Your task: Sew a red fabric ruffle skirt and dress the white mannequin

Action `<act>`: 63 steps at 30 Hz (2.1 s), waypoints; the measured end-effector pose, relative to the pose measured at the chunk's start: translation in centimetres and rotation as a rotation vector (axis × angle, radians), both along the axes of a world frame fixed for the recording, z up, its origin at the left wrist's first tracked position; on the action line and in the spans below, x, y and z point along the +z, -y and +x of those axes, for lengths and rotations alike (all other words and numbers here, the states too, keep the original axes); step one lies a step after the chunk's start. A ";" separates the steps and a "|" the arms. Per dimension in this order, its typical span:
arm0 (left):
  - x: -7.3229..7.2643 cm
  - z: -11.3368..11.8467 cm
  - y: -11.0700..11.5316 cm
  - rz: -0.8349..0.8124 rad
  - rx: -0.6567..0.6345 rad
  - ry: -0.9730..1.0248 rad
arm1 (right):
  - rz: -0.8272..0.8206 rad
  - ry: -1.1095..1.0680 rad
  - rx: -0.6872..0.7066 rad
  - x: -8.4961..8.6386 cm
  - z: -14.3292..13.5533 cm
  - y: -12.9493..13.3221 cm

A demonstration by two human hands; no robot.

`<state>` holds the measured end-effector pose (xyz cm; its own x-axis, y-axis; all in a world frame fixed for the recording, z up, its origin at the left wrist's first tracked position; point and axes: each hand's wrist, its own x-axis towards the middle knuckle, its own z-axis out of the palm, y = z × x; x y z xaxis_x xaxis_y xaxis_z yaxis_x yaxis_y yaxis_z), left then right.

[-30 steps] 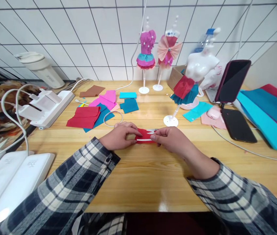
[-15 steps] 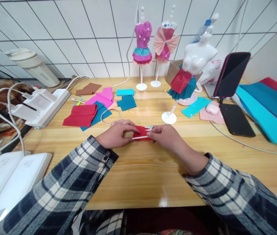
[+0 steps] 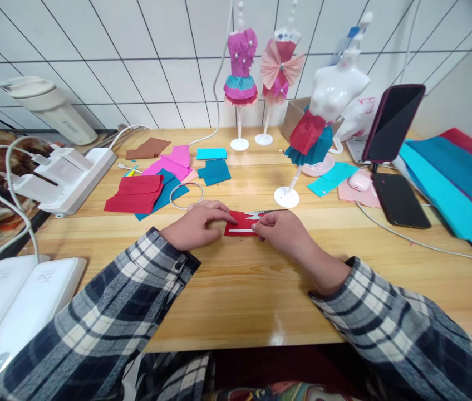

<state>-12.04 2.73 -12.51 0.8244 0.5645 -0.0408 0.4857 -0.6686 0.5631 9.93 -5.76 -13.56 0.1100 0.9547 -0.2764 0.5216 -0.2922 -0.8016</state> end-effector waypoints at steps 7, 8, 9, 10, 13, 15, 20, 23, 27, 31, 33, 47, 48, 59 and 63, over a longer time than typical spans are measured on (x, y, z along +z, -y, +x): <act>-0.7 0.8 0.1 0.024 0.093 0.055 | 0.010 0.000 0.003 -0.3 0.0 0.0; -0.8 0.9 0.2 0.051 0.115 0.050 | 0.005 -0.013 0.005 -0.3 0.0 0.0; -1.0 1.0 0.3 0.077 0.127 0.045 | -0.003 -0.027 0.009 -0.2 0.0 0.0; -1.1 1.1 0.3 0.095 0.131 0.042 | -0.013 -0.040 0.014 -0.2 0.0 0.0; -1.2 1.1 0.4 0.105 0.129 0.034 | -0.034 -0.071 0.015 0.1 0.0 0.0; -1.1 1.1 0.4 0.106 0.128 0.032 | -0.030 -0.159 0.014 0.3 0.1 0.0; -1.1 0.9 0.3 0.111 0.101 0.021 | -0.079 -0.429 -0.031 0.5 0.5 0.1; -1.1 0.9 0.3 0.099 0.103 0.021 | -0.097 -0.392 -0.042 0.5 0.5 0.0; -1.0 0.9 0.3 0.084 0.107 0.023 | -0.071 -0.299 -0.029 0.1 0.2 -0.2; -1.0 0.9 0.3 0.084 0.113 0.026 | -0.060 -0.250 -0.005 -0.1 0.2 -0.3; -1.0 0.9 0.3 0.078 0.112 0.024 | -0.073 -0.310 -0.021 0.1 0.3 -0.3; -1.1 0.9 0.3 0.095 0.103 0.017 | -0.099 -0.209 -0.005 0.2 0.0 -0.5; -1.1 0.9 0.2 0.096 0.102 0.017 | -0.091 -0.194 -0.003 0.2 0.0 -0.5; -1.2 0.9 0.1 0.102 0.094 0.026 | -0.243 -0.583 -0.054 1.4 0.7 -0.7; -1.4 0.8 0.0 0.112 0.093 0.025 | -0.156 -0.391 -0.064 0.5 0.3 -0.9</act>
